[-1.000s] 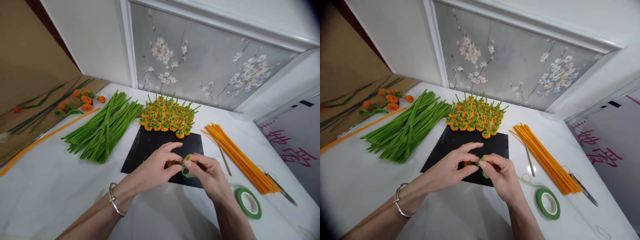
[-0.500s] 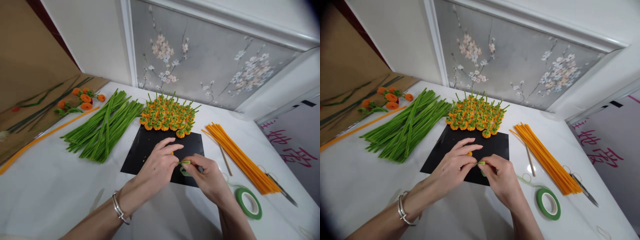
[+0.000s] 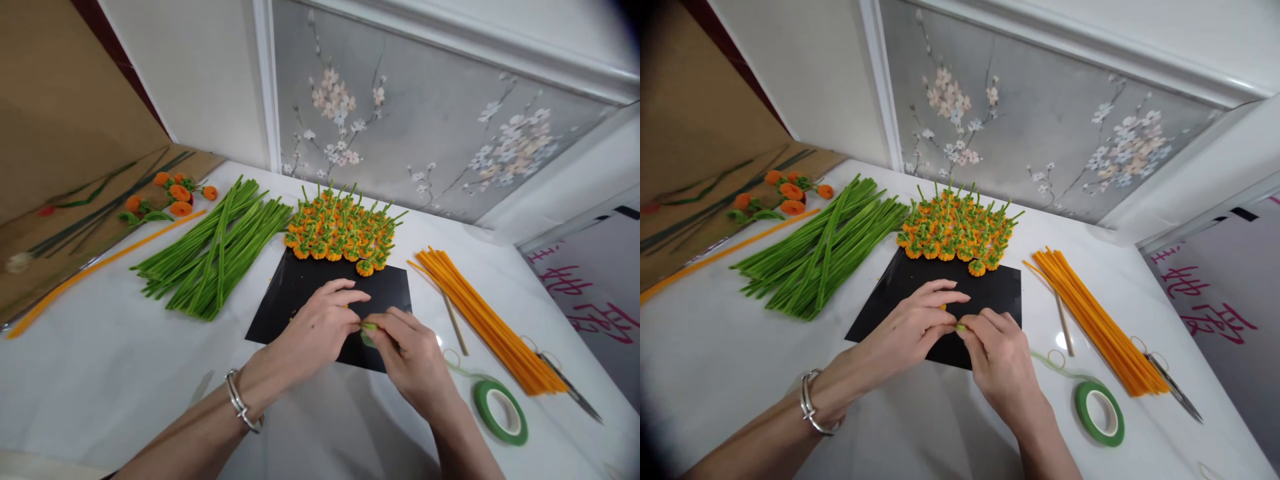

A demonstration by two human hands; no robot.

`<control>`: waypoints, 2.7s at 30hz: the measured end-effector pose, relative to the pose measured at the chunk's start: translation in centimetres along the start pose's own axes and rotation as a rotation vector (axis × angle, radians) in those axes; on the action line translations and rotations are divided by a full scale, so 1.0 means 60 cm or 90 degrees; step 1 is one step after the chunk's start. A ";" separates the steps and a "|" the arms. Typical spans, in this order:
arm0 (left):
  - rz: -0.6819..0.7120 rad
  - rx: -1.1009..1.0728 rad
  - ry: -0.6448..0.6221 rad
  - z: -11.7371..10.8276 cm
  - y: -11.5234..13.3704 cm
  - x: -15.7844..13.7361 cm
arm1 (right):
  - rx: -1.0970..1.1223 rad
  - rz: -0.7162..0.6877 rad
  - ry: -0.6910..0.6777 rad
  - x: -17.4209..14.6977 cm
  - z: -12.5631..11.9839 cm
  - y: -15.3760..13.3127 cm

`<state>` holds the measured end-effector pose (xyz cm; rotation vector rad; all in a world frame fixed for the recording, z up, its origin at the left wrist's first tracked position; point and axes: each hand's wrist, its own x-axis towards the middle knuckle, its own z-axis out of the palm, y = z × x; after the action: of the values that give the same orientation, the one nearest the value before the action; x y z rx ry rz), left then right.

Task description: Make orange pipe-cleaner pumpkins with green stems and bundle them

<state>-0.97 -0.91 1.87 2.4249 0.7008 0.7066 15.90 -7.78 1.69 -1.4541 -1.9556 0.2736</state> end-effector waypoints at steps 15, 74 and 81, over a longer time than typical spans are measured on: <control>-0.232 -0.256 0.175 0.008 0.024 0.009 | -0.116 -0.092 0.225 -0.005 0.018 -0.008; -0.130 -0.192 0.021 -0.019 0.017 -0.001 | 0.318 0.175 -0.014 0.006 -0.008 0.003; -0.152 -0.116 0.053 -0.013 0.023 -0.003 | 0.179 0.099 0.036 0.006 -0.002 -0.004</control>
<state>-1.12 -1.77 3.19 2.1140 0.9016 0.7425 15.72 -7.56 2.05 -1.4109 -1.6842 0.5483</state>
